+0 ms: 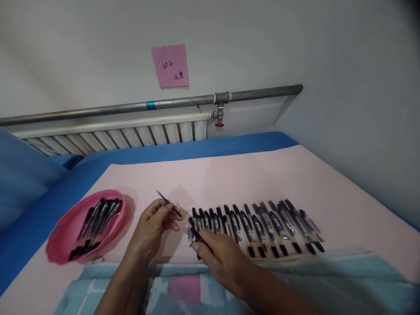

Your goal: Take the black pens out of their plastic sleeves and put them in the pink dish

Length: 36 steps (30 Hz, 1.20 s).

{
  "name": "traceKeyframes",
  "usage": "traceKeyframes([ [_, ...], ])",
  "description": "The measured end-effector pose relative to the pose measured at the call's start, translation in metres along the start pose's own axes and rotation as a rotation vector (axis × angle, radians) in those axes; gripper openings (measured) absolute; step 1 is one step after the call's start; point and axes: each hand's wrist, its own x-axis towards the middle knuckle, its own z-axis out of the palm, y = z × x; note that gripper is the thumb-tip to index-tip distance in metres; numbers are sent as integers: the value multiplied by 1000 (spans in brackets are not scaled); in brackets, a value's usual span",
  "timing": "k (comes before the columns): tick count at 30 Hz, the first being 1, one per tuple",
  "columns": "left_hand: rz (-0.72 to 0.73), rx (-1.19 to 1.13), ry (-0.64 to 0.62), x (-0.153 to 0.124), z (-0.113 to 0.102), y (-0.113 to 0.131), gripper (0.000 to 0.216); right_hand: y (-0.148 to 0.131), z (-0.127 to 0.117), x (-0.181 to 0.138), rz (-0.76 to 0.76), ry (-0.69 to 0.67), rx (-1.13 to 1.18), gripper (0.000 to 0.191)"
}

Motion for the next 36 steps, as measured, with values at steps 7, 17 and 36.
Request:
traceKeyframes([
  [7,8,97,-77,-4,6,-4,14,-1,-1,1,-26,19,6,20],
  [17,-39,423,-255,-10,0,8,20,-2,-12,3,-50,239,125,24],
  [36,280,1423,-389,-15,10,-26,17,0,-15,3,-71,235,76,26],
])
